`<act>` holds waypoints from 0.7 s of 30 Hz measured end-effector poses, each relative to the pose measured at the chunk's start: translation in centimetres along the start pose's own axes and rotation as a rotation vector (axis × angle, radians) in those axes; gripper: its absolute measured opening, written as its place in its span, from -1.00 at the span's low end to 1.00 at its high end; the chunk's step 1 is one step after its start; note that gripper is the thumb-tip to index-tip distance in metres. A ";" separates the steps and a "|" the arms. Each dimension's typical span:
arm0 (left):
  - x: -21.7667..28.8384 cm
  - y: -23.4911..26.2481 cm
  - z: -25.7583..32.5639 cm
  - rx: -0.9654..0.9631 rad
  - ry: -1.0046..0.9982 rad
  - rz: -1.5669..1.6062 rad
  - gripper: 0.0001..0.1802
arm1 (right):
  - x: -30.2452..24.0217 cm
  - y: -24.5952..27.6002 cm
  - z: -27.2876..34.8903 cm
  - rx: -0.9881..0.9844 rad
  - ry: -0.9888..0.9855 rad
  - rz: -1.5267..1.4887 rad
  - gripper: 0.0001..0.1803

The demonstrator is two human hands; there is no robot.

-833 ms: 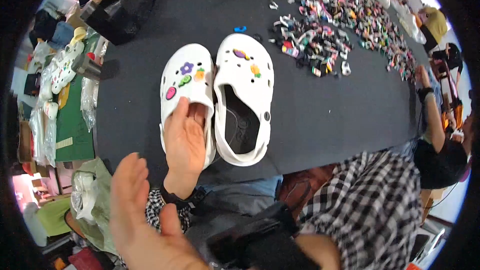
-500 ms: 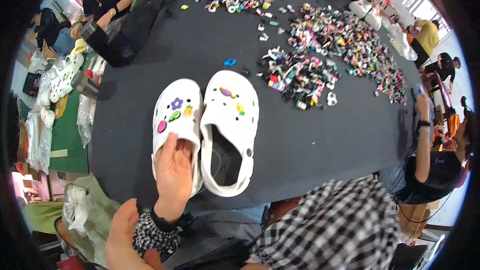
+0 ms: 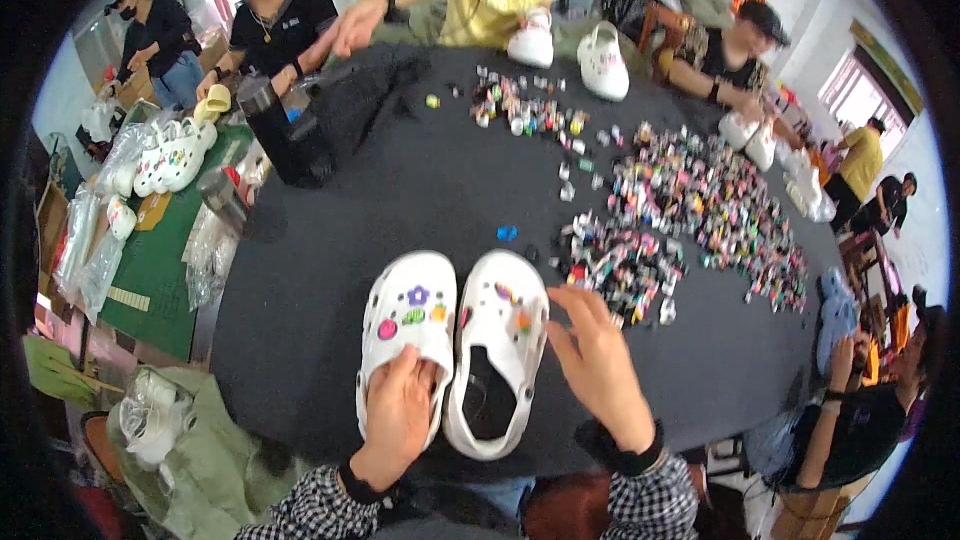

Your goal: The recorder manually attaches decorative plastic charms to white clogs at a shared work table.

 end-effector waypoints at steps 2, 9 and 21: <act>0.0 -1.9 0.2 0.024 -0.007 0.008 -0.75 | 5.0 0.0 1.3 -0.019 -0.176 0.025 -0.51; 1.1 -0.6 0.0 -0.043 -0.033 -0.035 -0.69 | 9.2 -5.4 1.2 -0.186 -0.396 -0.509 -0.33; 5.9 3.5 -1.6 0.055 -0.080 -0.055 -0.75 | 6.6 -7.8 1.1 -0.221 -0.416 -0.451 -0.29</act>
Point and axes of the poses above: each hand's wrist, its own z-axis away from the middle knuckle, its own y-axis out of the back of the hand, x = y × z, the point moved 8 cm from there along -z, towards the middle knuckle, and after that the axes turned 6 degrees about -z, right-handed, at the moved point
